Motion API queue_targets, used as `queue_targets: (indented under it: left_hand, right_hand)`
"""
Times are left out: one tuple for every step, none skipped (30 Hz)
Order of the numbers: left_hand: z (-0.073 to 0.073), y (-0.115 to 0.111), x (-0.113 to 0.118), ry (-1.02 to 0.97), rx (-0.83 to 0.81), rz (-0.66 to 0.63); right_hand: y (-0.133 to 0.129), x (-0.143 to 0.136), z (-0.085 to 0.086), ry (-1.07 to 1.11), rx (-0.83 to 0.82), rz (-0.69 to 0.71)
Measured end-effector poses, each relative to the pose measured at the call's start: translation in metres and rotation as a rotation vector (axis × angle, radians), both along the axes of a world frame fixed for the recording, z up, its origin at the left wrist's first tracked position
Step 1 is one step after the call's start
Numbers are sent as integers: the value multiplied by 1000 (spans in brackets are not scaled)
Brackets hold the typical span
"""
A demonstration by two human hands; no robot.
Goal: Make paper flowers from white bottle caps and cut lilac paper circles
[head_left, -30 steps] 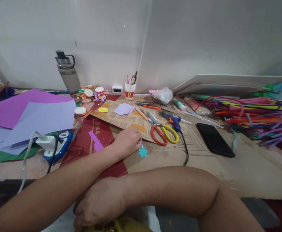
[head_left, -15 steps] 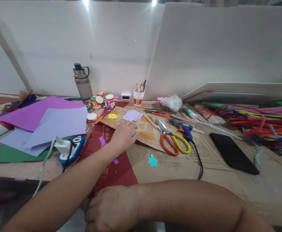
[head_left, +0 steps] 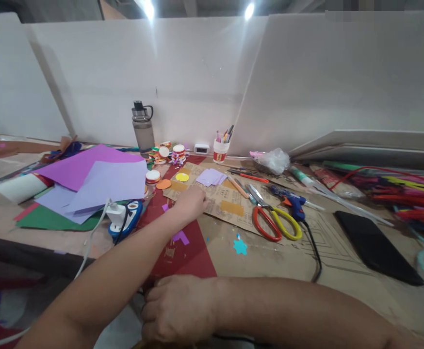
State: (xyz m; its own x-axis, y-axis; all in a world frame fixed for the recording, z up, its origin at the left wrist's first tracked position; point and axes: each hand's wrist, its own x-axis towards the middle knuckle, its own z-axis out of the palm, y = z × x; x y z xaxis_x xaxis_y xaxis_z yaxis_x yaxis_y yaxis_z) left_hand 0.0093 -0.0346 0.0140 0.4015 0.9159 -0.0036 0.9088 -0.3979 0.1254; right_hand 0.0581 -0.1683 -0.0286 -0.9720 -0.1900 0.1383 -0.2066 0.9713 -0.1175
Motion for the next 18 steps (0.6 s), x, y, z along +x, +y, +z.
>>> queue_targets:
  left_hand:
    - [1, 2, -2, -15, -15, -11]
    - [2, 4, -4, -33, -34, -28]
    - [3, 6, -6, -56, -52, -47]
    - [3, 8, -8, -79, -71, -68]
    - [4, 9, -8, -99, -91, -86]
    - [5, 9, -9, -111, -113, -101]
    - [6, 10, -9, -113, -133, -112]
    - [8, 12, -8, -109, -145, -112]
    - [11, 15, -9, -103, -147, -105]
    - [15, 19, -9, -98, -136, -93]
    - [19, 24, -11, -103, -106, -56]
    - [24, 32, -13, -118, -77, -18]
    - [28, 40, -17, -145, -31, 30]
    - [32, 50, -21, -175, 17, 107]
    - [35, 59, -25, -200, 64, 207]
    - [37, 68, -29, -224, 96, 297]
    - [38, 76, -33, -237, 110, 353]
    - [37, 83, -36, -242, 107, 389]
  right_hand:
    - [1, 0, 1, -12, -4, 11]
    - [2, 0, 1, -30, -6, 21]
    - [3, -1, 2, -49, -6, 28]
    - [4, -1, 3, -65, -2, 30]
    - [4, -1, 3, -76, 2, 32]
    - [5, -2, 4, -80, 7, 34]
    - [5, -2, 4, -79, 14, 38]
    - [4, -3, 3, -76, 20, 44]
    - [4, -3, 3, -74, 26, 48]
    - [4, -3, 2, -74, 32, 50]
    - [4, -4, 2, -76, 37, 52]
    - [4, -4, 1, -76, 43, 54]
    - [4, -4, 1, -75, 46, 58]
    - [4, -4, 1, -76, 49, 60]
    - [4, -3, 1, -79, 50, 60]
    - [4, -3, 2, -82, 51, 60]
    - [4, -3, 3, -85, 54, 58]
    - [4, -2, 4, -87, 58, 53]
